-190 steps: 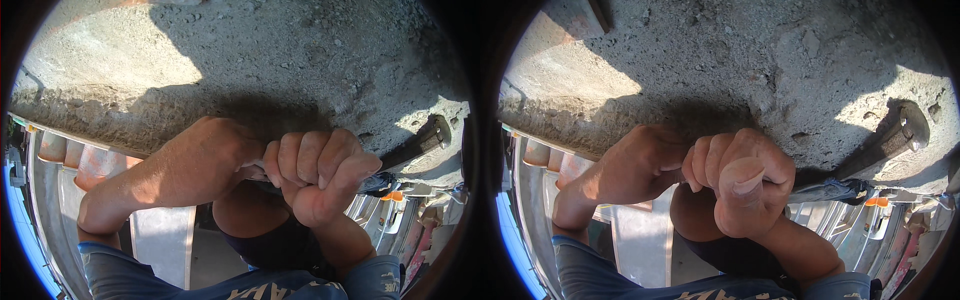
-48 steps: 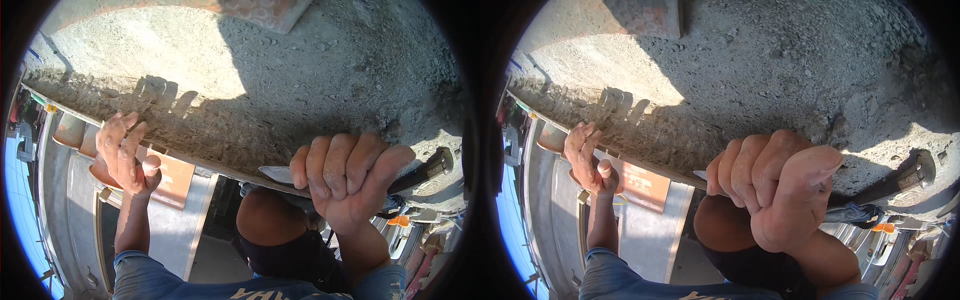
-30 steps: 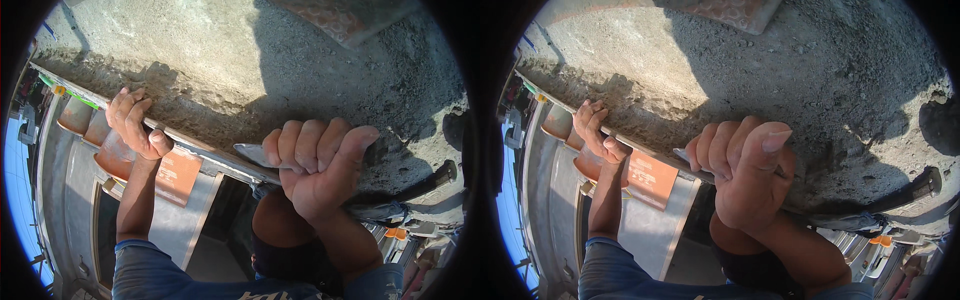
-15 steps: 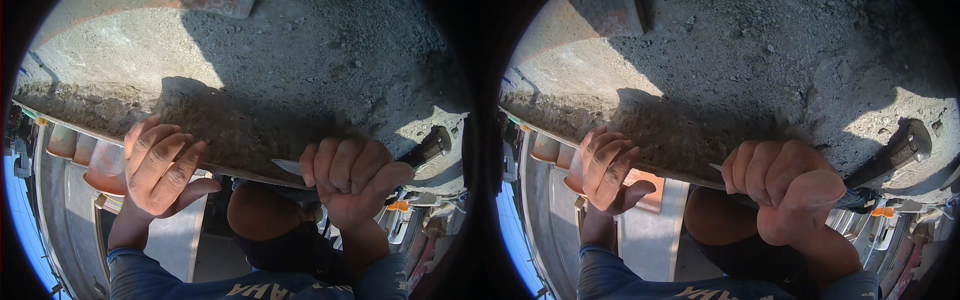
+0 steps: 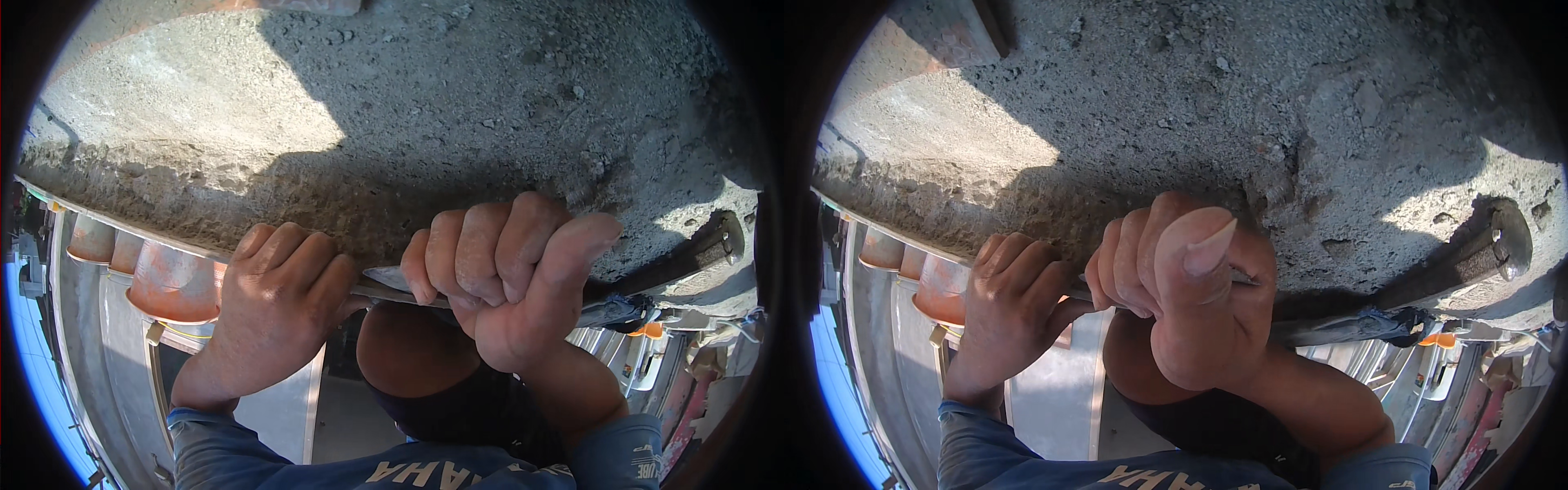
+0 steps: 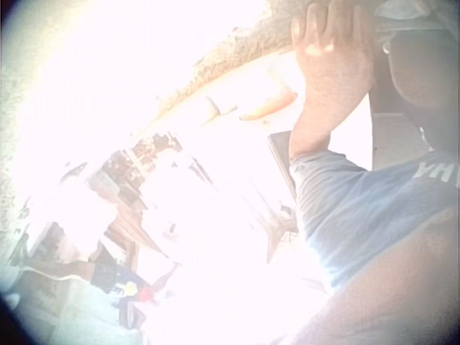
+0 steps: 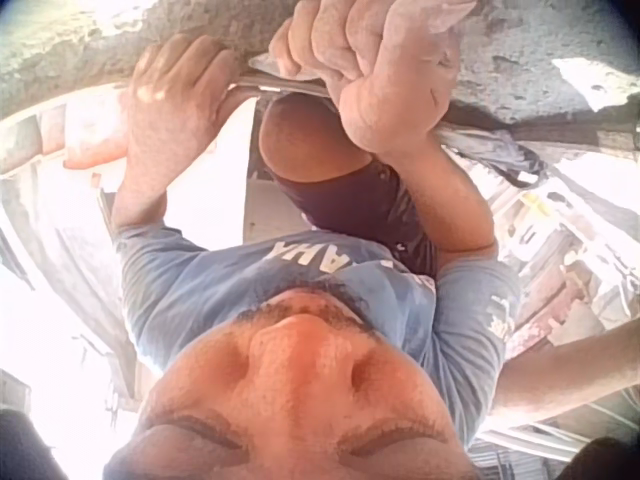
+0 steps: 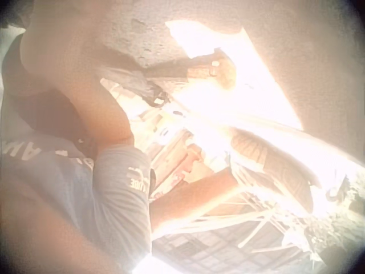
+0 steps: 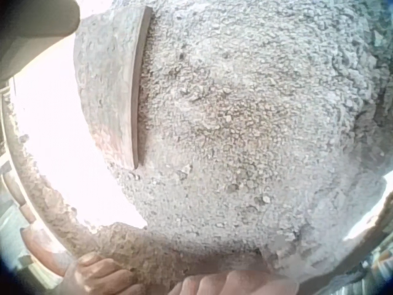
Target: Measure and test fit a metal trim piece against a concrete wall edge during renovation.
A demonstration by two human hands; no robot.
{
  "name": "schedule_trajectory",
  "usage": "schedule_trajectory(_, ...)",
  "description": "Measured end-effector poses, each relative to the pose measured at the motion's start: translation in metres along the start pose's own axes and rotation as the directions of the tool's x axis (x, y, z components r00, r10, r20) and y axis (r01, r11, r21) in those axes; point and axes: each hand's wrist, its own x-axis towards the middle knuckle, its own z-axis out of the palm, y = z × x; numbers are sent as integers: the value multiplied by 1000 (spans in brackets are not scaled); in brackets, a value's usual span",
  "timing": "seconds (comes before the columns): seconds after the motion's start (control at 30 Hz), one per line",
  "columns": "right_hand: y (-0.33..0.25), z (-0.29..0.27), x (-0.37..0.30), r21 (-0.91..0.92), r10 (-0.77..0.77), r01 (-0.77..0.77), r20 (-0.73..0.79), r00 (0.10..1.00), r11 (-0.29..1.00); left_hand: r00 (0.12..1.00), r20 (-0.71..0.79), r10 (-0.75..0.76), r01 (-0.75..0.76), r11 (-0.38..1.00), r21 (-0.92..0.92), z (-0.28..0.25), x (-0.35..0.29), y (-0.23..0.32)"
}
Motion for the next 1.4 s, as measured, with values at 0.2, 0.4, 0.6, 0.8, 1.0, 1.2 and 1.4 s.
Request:
schedule_trajectory(0.2,19,15,19,132,30,-20,-71,997,991,988,-135,-76,81,996,26,-6,-11,-15)
schedule_trajectory(0.4,28,7,2,-215,-44,45,9,999,976,987,-67,-144,122,958,-258,-21,2,-18)
schedule_trajectory(0.6,-6,6,3,-638,238,-135,78,968,758,984,175,-26,98,906,-411,-35,34,-39)
schedule_trajectory(0.8,11,11,19,-776,322,-107,128,938,621,987,57,147,-111,906,-408,-38,22,-68)
schedule_trajectory(1.0,37,22,26,-780,333,-120,119,935,614,982,182,-58,144,848,-510,-53,8,-86)
schedule_trajectory(1.2,30,20,23,-771,267,-67,137,954,633,982,184,31,75,838,-541,-45,18,-84)
schedule_trajectory(1.4,-18,4,9,-892,348,-14,162,923,453,993,55,106,-67,873,-484,-21,36,-48)
